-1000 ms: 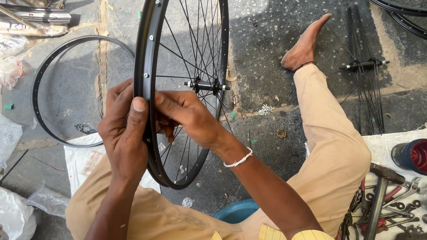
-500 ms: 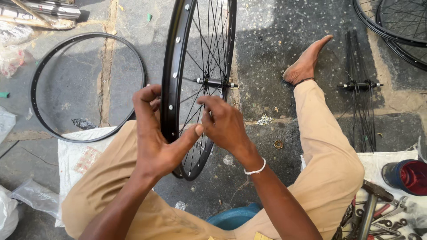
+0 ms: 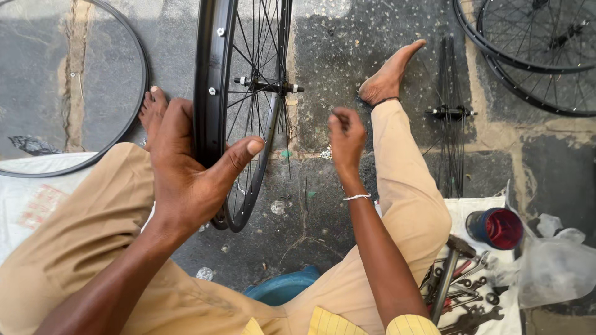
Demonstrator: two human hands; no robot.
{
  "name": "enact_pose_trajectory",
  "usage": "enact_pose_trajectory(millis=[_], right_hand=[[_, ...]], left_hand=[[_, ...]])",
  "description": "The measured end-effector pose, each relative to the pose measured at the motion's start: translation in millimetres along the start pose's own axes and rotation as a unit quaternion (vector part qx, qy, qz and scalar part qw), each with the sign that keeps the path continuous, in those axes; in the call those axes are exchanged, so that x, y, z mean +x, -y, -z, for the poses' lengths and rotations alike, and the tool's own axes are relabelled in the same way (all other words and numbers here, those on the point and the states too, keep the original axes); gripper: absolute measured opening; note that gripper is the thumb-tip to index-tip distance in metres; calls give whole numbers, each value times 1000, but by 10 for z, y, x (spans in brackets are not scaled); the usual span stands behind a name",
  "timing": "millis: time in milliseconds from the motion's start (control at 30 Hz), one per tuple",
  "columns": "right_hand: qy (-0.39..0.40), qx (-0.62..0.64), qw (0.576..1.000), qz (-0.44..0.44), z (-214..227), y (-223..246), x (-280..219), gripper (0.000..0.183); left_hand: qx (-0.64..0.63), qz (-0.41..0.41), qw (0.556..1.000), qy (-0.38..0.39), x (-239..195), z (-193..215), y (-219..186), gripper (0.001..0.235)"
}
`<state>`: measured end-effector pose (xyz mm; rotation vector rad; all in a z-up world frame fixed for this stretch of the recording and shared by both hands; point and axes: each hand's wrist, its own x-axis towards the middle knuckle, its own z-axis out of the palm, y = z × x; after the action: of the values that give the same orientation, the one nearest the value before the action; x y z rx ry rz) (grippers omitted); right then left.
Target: The person is sitting on the ground and lacing a bicycle wheel by hand. They insert spokes into the hub and rim, then tighten the nipples to secure the spokes in place.
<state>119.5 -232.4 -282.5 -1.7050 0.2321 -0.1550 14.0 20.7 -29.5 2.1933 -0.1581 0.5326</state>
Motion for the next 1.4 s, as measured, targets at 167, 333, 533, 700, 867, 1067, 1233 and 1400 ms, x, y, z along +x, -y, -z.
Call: enact_pose_trajectory(millis=[167,333,533,700,867,1067,1233,1400], right_hand=[[-94,-284,952,-60,630,-1575,87,18],[31,-357,933,-42,548,-1898,-105,17],[13,-429,902,-50,259,-1528,-250,32],[32,-424,904,43,283,-1596,-209,27],[43,-460,885,66,255,-1706,-215,12],[48,-470,881,21,231,-1659,-190,17],[83,-486,869,29,179,-1775,-114,20],[99,-508,852,76,258,-1838,-99,21]], left_hand=[[-45,20,999,-20,71,36,-86,41],[-182,102,978,15,164,96,-205,43],[-105,60,993,17,146,149,-218,41],[-130,77,988,27,66,173,-221,38],[-180,126,975,39,72,172,-217,37],[-199,148,967,49,69,183,-240,35],[-223,146,962,53,90,173,-249,35],[-209,153,964,57,116,156,-274,38]])
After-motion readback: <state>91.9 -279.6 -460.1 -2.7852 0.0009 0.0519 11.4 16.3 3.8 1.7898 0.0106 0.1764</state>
